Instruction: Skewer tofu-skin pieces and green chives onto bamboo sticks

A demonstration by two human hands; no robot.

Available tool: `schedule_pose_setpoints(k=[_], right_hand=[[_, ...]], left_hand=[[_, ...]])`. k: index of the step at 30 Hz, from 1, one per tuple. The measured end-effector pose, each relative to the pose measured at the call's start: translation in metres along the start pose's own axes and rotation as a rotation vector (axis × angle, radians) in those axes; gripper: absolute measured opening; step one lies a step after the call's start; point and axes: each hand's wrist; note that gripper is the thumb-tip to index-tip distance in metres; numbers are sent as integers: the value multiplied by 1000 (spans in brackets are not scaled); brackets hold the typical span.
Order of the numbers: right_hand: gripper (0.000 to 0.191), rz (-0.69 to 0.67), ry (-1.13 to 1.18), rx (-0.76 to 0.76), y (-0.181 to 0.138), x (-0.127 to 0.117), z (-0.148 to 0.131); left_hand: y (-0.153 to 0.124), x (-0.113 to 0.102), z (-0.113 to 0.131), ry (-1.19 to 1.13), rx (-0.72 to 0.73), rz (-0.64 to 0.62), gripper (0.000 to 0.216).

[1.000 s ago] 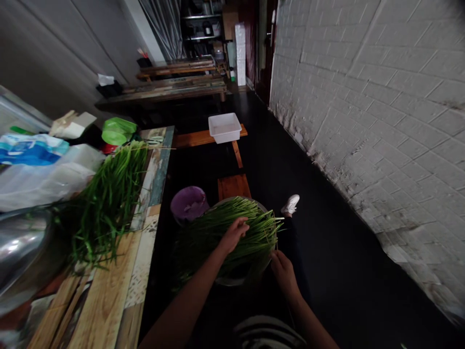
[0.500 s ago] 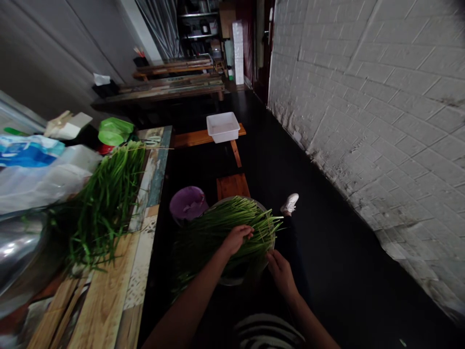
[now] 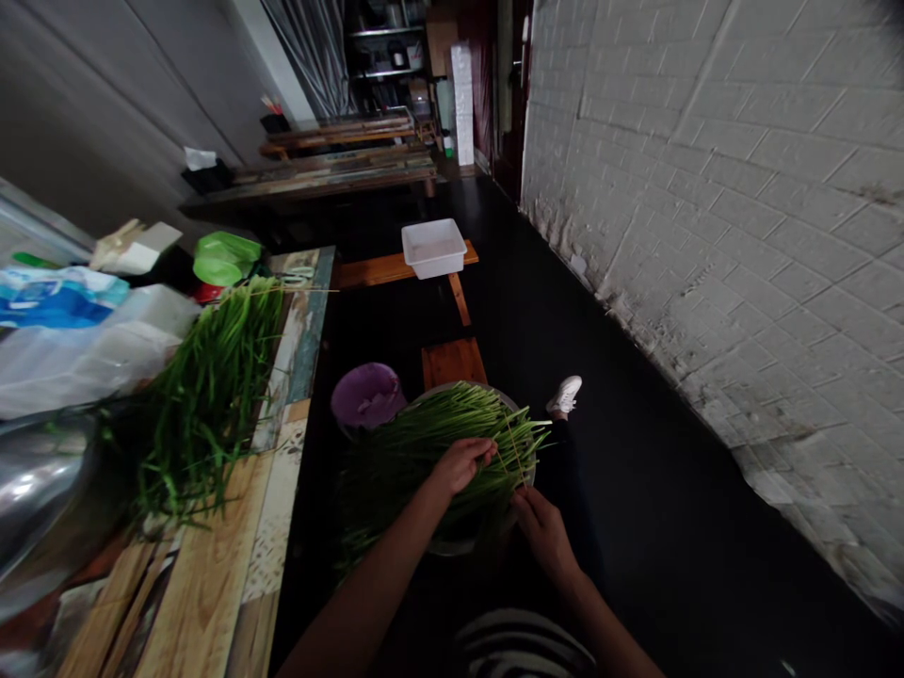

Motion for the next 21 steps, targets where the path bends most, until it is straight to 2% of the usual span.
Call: schedule_pose_setpoints(k=[11,21], right_hand=[[30,-39,-7,-12,1,-1,3],[33,-7,7,16,-3,0,1]], left_hand=[[0,-2,0,56,-43,6,29],[0,-4,-3,12,-105,26,24]])
Point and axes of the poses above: each hand's wrist, its own y-axis towards the middle knuckle, its own x-axis out of the palm, z = x × y, and after that the axes turned 11 degrees about z, right-handed
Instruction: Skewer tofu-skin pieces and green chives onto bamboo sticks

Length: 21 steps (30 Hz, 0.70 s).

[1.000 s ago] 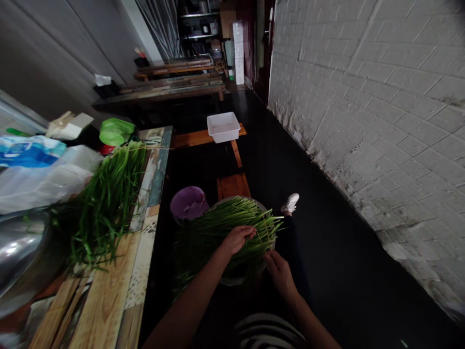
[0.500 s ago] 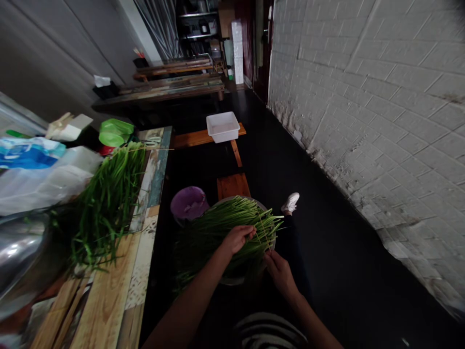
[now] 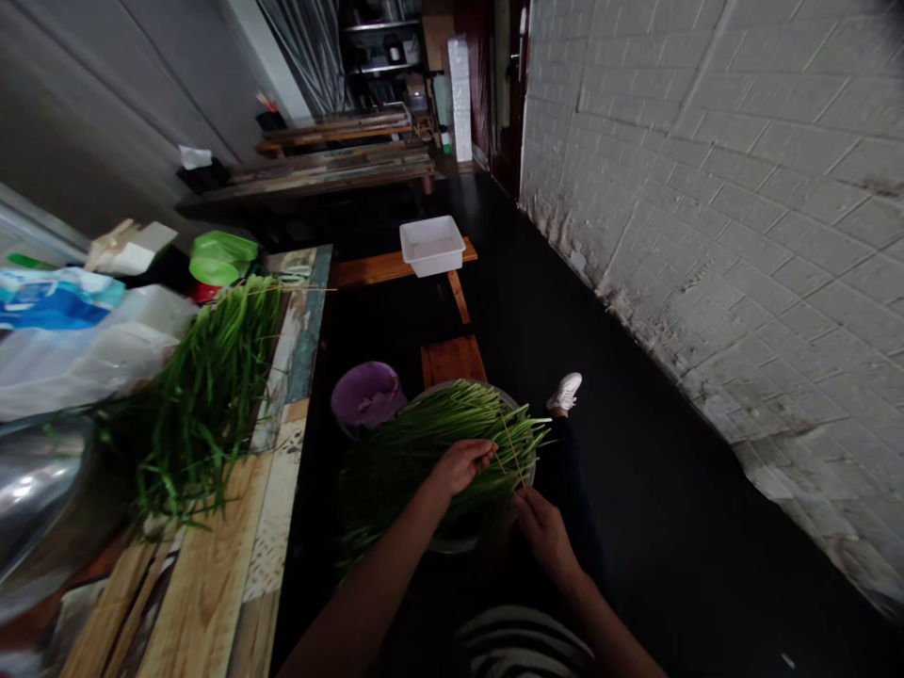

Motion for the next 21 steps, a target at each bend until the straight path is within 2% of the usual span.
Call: schedule_pose_setpoints(k=[4,10,21], right_hand=[[33,9,21,6,1,0,-4],[34,13,11,30,0,1,-2],[36,14,22,20,0,0,-2]], left_hand=[[-3,1,-2,22,0,-47,25],[-3,3,-3,-86,-3,35,16],[-2,0,-4,-37,29,6,24]])
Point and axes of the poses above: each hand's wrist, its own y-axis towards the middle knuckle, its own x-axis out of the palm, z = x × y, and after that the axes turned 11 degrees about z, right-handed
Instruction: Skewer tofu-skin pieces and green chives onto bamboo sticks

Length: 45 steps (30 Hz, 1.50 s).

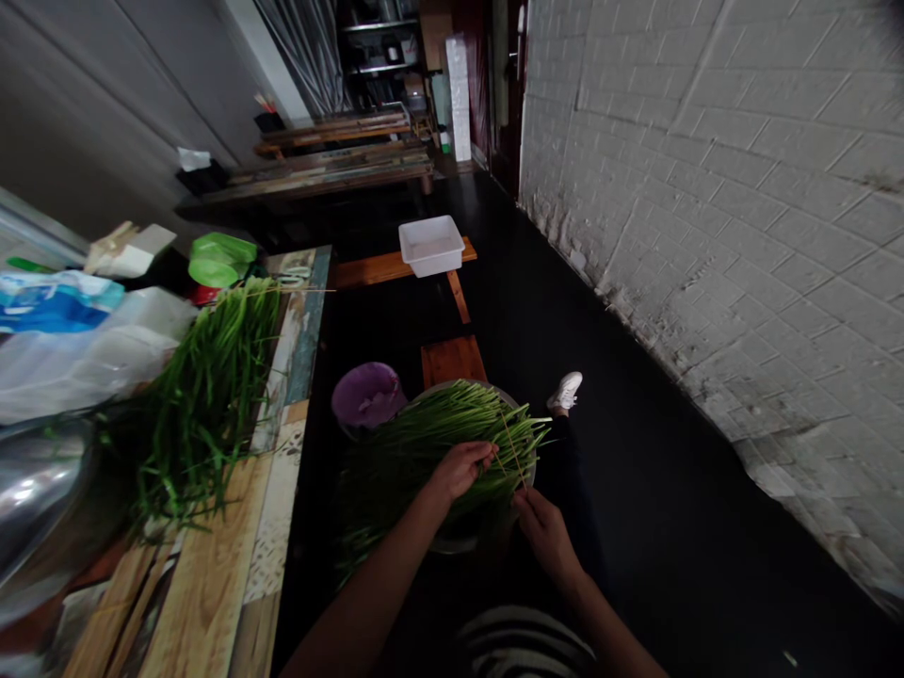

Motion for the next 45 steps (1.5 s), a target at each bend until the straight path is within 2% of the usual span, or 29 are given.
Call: schedule_pose_setpoints(k=[5,10,12,15,17,23,31,36,41,45], right_hand=[[37,12,40,18,1,1,6],[38,64,84,93,2,6,20],[41,87,86,119,1,7,27],[45,131,92,168,0,5,37],[47,150,96,191,-1,2,42],[44,160,106,210,-2,-1,49],[42,139,132,205,-2,-6,42],[41,115,124,172,-2,-6,35],[40,119,89,138,-1,-6,36],[37,145,48,118,-3,-7,42]], left_hand=[[-5,-4,-4,140,-2,-80,29],[-6,-7,-20,439,116,-217,21],[0,-8,-24,656,258,-143,16],[14,-6,-30,1004,515,82,14],[24,-1,-36,1105,580,138,13],[40,9,-46,1138,582,145,14],[38,-2,-29,985,579,76,8],[34,-1,-25,798,437,-10,32],[36,-1,-19,764,421,16,24],[37,-3,-16,752,442,38,29]])
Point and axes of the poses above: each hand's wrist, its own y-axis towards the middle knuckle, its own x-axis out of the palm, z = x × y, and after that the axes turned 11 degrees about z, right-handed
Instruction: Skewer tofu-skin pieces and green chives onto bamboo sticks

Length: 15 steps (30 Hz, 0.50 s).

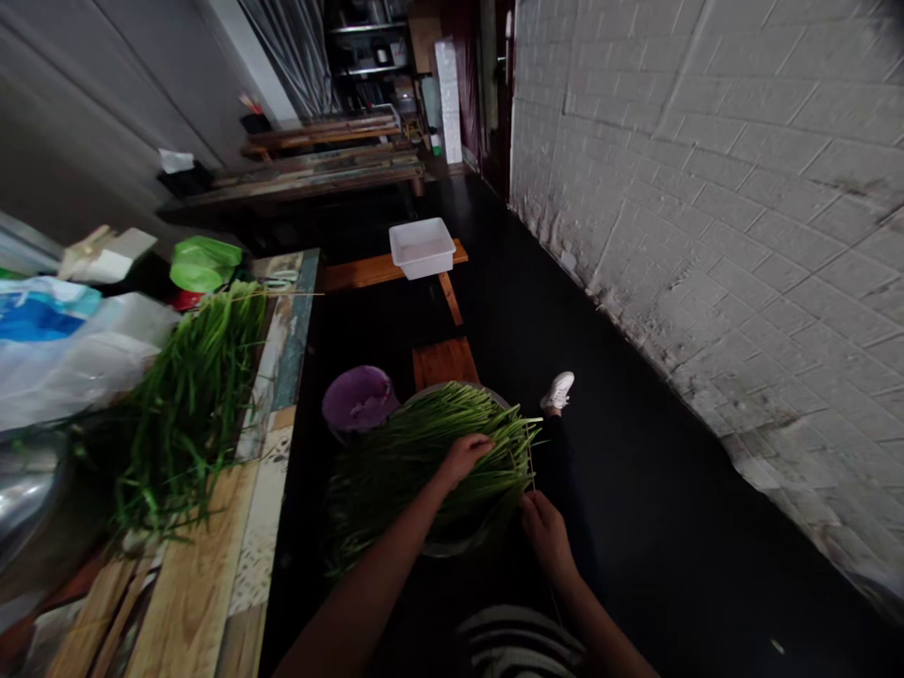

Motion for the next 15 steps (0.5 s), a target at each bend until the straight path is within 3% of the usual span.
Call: schedule_pose_setpoints(k=[7,15], right_hand=[[33,-33,-30,-65,-2,1,-1],[31,-97,-31,-119,0,5,-11]], left_hand=[[-2,-4,3,-50,-16,34,30],[-12,-4,22,-307,-183,-134,43]])
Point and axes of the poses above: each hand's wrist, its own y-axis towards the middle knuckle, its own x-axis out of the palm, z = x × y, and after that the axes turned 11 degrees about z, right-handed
